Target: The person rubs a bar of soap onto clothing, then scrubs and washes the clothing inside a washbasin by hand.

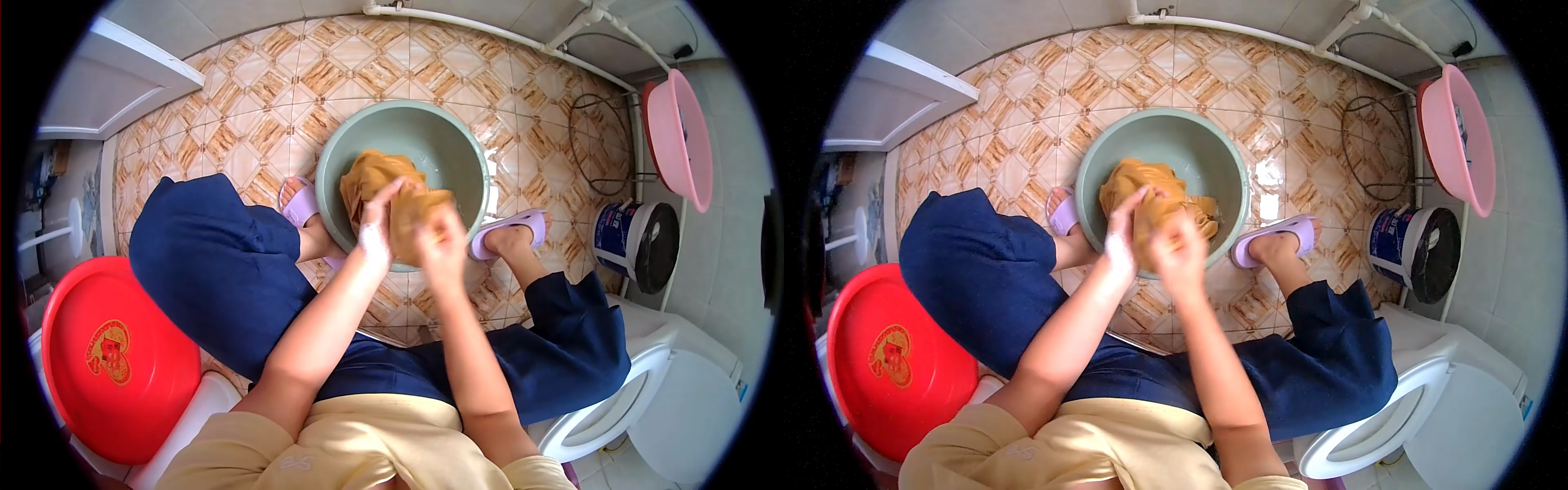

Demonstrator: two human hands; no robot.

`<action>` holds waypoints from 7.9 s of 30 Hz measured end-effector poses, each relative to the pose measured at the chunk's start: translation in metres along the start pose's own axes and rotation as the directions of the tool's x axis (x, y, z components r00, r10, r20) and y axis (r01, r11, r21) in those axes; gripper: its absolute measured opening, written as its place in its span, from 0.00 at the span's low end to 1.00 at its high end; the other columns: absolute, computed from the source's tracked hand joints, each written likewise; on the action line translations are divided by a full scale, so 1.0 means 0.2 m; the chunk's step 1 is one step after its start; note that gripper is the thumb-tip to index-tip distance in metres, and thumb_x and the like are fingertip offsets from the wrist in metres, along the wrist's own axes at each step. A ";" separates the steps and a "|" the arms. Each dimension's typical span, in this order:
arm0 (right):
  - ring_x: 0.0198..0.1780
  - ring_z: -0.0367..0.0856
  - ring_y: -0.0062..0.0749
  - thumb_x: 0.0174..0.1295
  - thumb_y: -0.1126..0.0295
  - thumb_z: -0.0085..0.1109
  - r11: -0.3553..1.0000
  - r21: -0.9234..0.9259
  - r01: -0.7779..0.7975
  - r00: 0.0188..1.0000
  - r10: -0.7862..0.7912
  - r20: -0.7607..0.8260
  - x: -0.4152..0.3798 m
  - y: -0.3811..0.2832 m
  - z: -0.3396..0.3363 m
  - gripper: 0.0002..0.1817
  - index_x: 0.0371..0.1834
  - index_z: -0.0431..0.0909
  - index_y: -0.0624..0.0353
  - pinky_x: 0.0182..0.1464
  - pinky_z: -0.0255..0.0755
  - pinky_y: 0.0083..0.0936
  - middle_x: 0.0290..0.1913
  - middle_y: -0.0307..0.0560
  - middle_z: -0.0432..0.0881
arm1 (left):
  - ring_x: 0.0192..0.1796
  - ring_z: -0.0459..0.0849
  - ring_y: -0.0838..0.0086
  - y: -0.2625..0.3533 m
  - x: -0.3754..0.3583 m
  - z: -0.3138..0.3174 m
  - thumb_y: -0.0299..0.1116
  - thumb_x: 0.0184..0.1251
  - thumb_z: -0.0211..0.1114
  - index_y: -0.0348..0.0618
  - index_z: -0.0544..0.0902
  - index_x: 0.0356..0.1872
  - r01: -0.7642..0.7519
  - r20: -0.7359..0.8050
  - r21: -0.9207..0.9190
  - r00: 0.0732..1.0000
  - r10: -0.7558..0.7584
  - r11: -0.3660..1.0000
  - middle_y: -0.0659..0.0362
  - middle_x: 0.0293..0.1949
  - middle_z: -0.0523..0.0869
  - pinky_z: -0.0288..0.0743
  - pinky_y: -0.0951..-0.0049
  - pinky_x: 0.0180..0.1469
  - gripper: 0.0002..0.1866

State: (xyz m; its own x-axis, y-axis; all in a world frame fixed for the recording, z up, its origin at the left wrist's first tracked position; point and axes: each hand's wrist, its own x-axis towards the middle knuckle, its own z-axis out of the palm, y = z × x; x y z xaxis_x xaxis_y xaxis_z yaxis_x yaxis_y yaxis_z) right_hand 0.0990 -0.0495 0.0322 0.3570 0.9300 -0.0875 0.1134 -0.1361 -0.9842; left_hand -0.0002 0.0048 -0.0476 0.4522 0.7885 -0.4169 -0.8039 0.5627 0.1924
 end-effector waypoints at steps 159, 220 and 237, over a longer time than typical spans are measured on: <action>0.44 0.80 0.33 0.60 0.63 0.61 0.990 0.073 -0.122 0.978 0.108 0.178 0.27 0.06 -0.28 0.19 0.50 0.77 0.63 0.50 0.72 0.26 0.44 0.51 0.82 | 0.64 0.72 0.60 0.20 -0.08 0.41 0.31 0.70 0.49 0.33 0.64 0.65 -0.176 -0.156 0.248 0.963 0.219 0.953 0.50 0.62 0.73 0.67 0.58 0.65 0.24; 0.38 0.83 0.50 0.52 0.65 0.68 0.822 -0.568 -0.051 0.997 0.079 0.025 0.17 0.06 -0.21 0.24 0.52 0.76 0.56 0.42 0.76 0.38 0.38 0.54 0.84 | 0.55 0.78 0.69 0.15 -0.04 0.36 0.52 0.74 0.48 0.34 0.74 0.56 0.080 -0.327 0.654 0.927 0.186 0.752 0.50 0.54 0.79 0.74 0.71 0.53 0.28; 0.53 0.79 0.48 0.48 0.81 0.50 0.885 -0.406 0.228 0.938 -0.311 -0.152 0.15 -0.52 -0.20 0.24 0.52 0.76 0.57 0.56 0.71 0.34 0.50 0.54 0.80 | 0.44 0.69 0.73 0.26 -0.35 0.70 0.40 0.76 0.47 0.29 0.75 0.47 -0.381 0.270 0.746 0.923 0.276 0.547 0.57 0.40 0.74 0.60 0.69 0.47 0.20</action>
State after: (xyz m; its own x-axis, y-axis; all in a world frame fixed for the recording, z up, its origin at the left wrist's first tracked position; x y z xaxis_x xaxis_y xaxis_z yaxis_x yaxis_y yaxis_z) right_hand 0.1344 -0.0204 0.1386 0.4410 0.8627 0.2475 0.5577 -0.0474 -0.8287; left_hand -0.0199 0.0144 0.1168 0.2995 0.9496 -0.0921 -0.3238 0.1920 0.9265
